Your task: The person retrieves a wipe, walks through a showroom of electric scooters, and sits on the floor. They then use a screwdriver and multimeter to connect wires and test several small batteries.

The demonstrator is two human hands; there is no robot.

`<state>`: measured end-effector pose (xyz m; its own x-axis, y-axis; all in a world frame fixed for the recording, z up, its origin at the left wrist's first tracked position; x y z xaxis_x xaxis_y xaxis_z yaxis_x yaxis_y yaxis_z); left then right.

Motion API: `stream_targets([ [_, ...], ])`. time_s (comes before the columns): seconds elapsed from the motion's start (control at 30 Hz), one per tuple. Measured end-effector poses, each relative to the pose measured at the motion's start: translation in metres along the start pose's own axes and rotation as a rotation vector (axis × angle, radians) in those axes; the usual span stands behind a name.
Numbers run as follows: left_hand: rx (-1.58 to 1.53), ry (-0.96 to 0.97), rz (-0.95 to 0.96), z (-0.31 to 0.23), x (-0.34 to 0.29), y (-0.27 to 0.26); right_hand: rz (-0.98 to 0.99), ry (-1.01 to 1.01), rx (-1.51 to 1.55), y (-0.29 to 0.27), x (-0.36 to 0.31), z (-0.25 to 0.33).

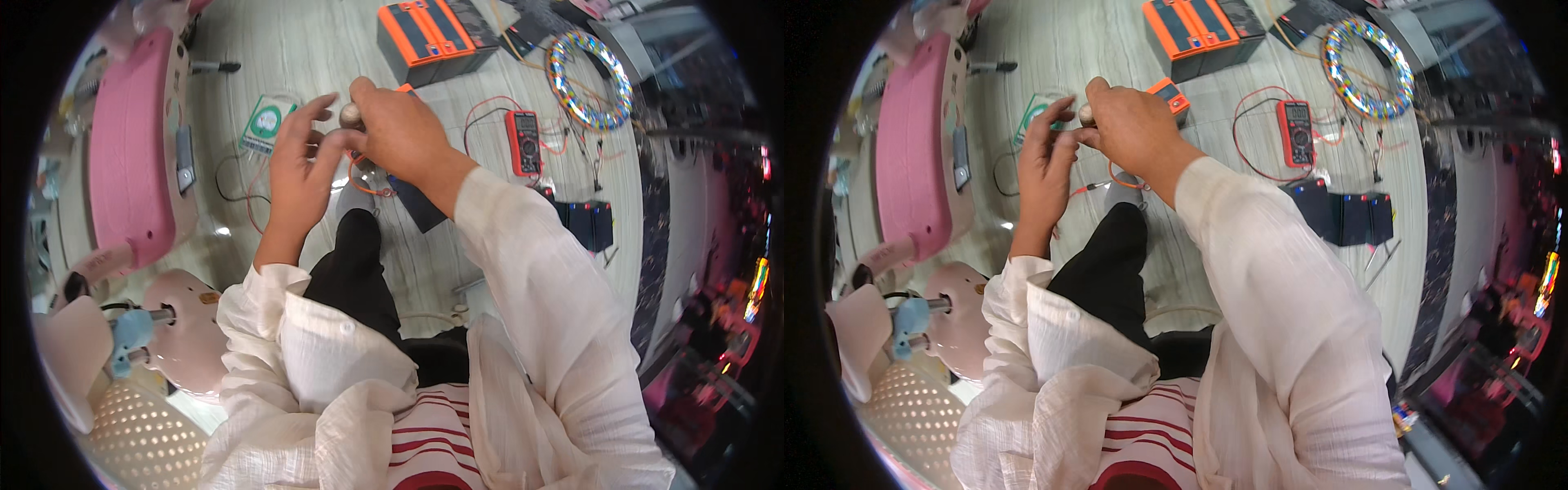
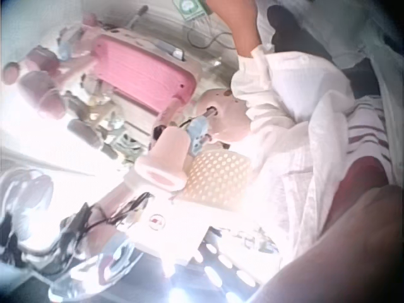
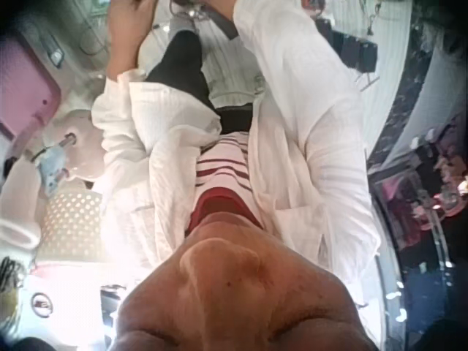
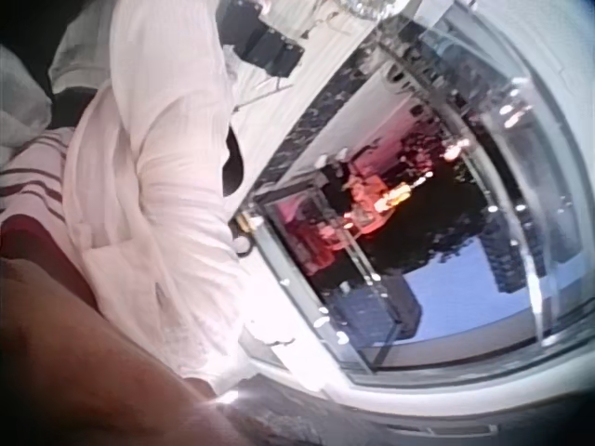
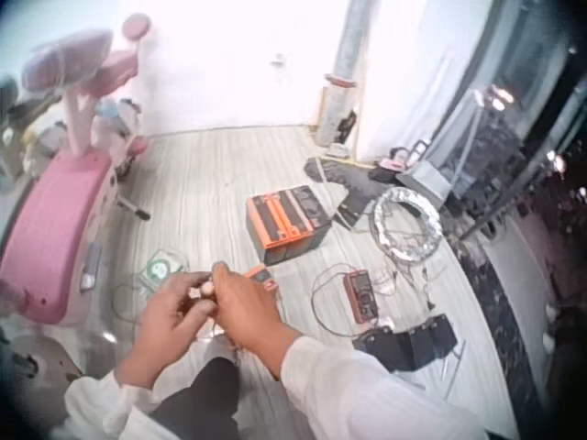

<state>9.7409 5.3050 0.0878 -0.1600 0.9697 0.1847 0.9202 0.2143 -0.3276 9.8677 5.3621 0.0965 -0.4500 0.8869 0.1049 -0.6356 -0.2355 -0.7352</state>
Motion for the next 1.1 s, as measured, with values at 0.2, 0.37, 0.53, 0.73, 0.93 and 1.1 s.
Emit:
stream_targets([
  [0.2, 0.396, 0.155, 0.104, -0.035, 0.023, 0.011, 0.041, 0.104, 0.065, -0.042, -0.065, -0.004],
  [0.37, 0.414, 0.142, 0.398, -0.024, 0.037, 0.018, -0.106, 0.038, 0.108, -0.153, -0.195, 0.039],
  [0.53, 0.994, 0.133, 0.341, -0.04, 0.035, 0.037, -0.412, 0.298, 0.308, -0.219, -0.279, 0.022],
  [0.73, 0.986, 0.281, 0.38, -0.027, 0.04, 0.047, -0.502, 0.182, 0.196, -0.236, -0.3, 0.017],
  [0.93, 0.948, 0.235, 0.339, -0.028, 0.039, 0.058, -0.497, 0.206, 0.1, -0.243, -0.313, 0.011],
  [1.1, 0.947, 0.3, 0.272, -0.034, 0.038, 0.061, -0.496, 0.179, 0.02, -0.244, -0.32, 0.008],
])
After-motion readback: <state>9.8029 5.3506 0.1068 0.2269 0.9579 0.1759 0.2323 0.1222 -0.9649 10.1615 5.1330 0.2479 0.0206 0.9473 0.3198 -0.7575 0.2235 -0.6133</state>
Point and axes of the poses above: each hand's wrist, its own x-axis towards the middle knuckle, its own y-axis out of the palm, z = x × y, the point moved 6 cm from there along x, towards the middle knuckle, and after that the axes turned 4 degrees about -z, right-handed, at the moved point
